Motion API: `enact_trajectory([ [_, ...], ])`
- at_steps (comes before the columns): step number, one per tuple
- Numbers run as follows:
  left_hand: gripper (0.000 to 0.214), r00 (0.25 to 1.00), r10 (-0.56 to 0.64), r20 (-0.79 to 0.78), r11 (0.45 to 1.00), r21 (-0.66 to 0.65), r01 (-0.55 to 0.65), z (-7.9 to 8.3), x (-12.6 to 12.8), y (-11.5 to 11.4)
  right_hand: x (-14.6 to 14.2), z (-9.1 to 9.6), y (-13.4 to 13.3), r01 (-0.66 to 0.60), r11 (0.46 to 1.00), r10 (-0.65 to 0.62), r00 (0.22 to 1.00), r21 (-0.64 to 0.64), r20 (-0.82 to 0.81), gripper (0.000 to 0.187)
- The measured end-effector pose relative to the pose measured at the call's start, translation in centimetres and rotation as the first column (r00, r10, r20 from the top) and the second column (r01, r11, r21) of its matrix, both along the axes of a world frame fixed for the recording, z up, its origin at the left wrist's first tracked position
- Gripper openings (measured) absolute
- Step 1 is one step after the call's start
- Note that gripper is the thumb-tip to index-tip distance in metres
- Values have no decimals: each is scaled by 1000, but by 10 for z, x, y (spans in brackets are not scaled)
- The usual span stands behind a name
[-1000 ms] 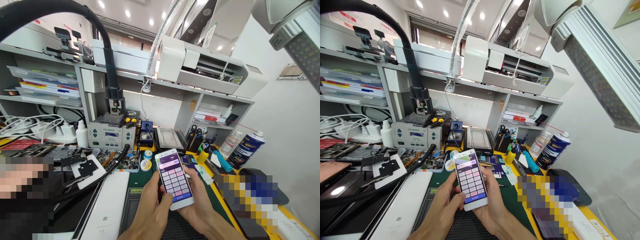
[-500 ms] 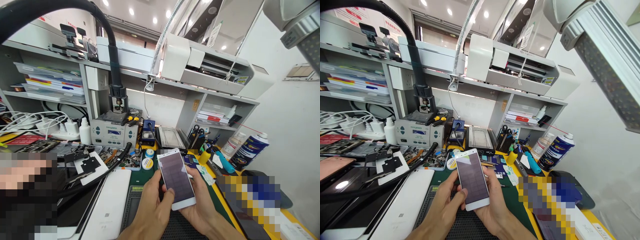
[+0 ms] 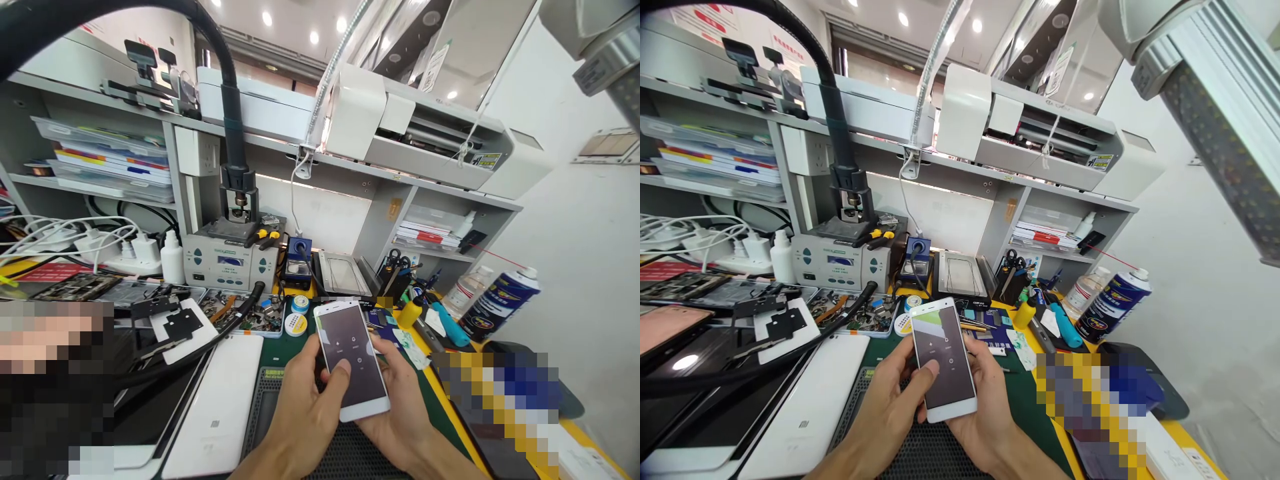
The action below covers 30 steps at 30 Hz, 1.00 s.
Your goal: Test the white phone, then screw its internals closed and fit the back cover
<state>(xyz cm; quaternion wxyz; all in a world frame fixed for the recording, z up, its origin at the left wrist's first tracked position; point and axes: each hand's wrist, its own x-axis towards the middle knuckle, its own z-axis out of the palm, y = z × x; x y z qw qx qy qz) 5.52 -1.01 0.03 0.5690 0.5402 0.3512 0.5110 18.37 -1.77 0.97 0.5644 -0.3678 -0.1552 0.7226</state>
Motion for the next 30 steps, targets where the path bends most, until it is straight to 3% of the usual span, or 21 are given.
enact_trajectory([
  [9,35,988,98,-121,994,-36,-103,3,6,2,-2,-3,-4,-14,999,14,1000,53,-5,32],
  [18,28,995,-48,-86,998,26,51,-8,0,4,0,-3,-3,-13,999,13,1000,48,1,33],
  [30,27,1000,-6,-29,1000,-13,6,-4,2,3,-1,-3,-4,-3,999,2,999,42,37,33],
])
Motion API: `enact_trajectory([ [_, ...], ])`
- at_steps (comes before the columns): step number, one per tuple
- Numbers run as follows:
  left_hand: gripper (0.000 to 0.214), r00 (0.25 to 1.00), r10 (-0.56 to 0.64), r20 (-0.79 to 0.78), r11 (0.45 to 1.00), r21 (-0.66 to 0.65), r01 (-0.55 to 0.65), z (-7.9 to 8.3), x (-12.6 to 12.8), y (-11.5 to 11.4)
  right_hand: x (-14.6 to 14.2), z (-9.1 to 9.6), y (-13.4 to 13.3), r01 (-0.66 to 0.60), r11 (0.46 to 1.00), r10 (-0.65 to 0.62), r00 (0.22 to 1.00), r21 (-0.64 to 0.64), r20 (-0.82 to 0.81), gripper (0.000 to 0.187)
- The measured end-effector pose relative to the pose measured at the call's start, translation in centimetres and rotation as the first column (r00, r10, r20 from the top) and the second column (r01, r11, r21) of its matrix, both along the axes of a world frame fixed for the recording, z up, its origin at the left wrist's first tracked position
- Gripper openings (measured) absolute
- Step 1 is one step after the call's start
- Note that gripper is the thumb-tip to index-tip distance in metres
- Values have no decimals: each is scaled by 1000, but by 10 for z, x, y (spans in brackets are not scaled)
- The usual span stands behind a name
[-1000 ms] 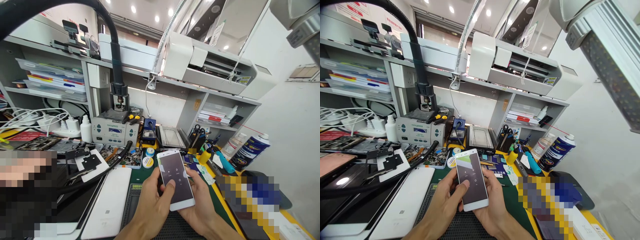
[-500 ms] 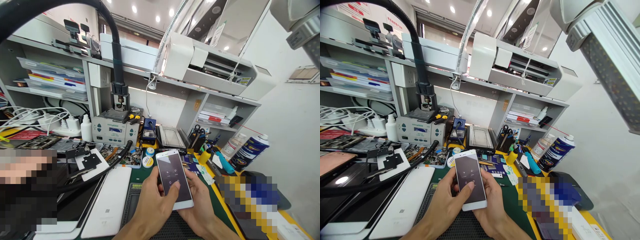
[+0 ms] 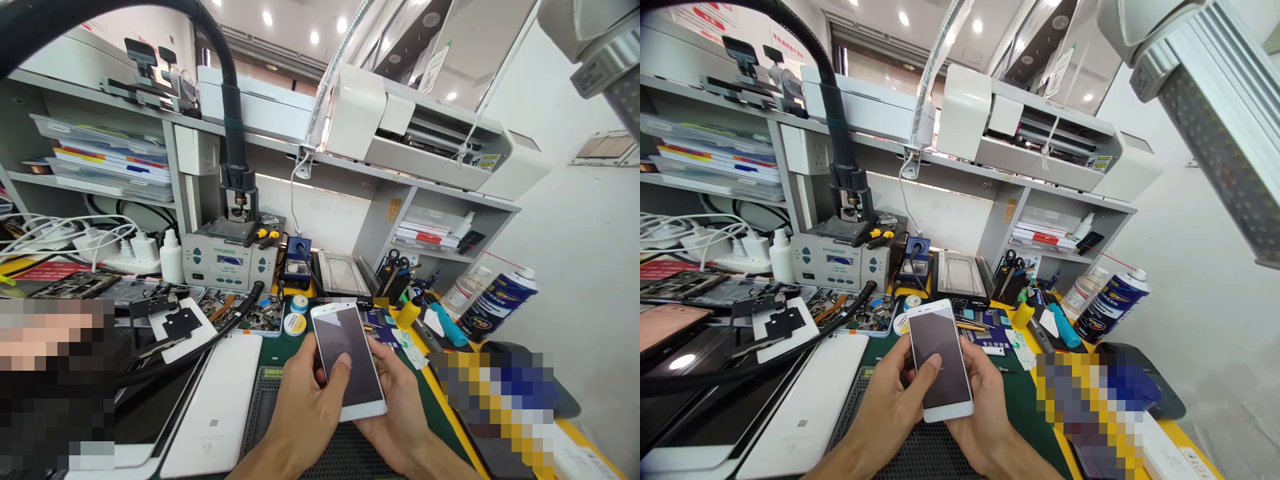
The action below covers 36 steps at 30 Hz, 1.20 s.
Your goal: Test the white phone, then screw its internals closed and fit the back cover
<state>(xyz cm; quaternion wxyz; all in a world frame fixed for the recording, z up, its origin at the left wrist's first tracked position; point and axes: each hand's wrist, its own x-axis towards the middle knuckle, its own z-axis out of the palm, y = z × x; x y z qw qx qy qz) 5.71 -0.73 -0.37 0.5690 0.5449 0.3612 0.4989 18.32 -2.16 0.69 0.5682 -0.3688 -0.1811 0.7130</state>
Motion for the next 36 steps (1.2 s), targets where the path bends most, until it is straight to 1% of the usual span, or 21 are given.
enact_trajectory([
  [3,22,1000,-12,-2,999,44,12,-2,-2,1,-1,-1,0,0,1000,0,1000,7,5,31],
  [5,20,1000,-9,5,999,49,9,-4,-3,1,-1,-1,-1,0,1000,-1,1000,16,8,30],
  [14,24,1000,-11,-11,1000,12,11,-8,-2,1,0,-2,2,-5,1000,5,999,5,-41,29],
  [18,24,1000,-9,5,1000,14,9,-8,-2,1,0,-2,1,1,1000,-1,1000,0,-27,29],
  [24,24,1000,-23,14,999,-28,24,-8,-1,2,0,-1,0,8,1000,-8,1000,-11,2,30],
  [27,25,998,-36,54,997,-64,40,-8,-1,2,0,-1,1,-18,1000,18,1000,0,-15,30],
  [30,23,994,-50,96,994,-89,59,-12,-2,2,0,-3,3,-59,998,60,997,34,-40,34],
  [36,13,984,-85,157,990,-99,101,-19,-3,4,2,-5,3,-102,993,105,993,55,-53,38],
])
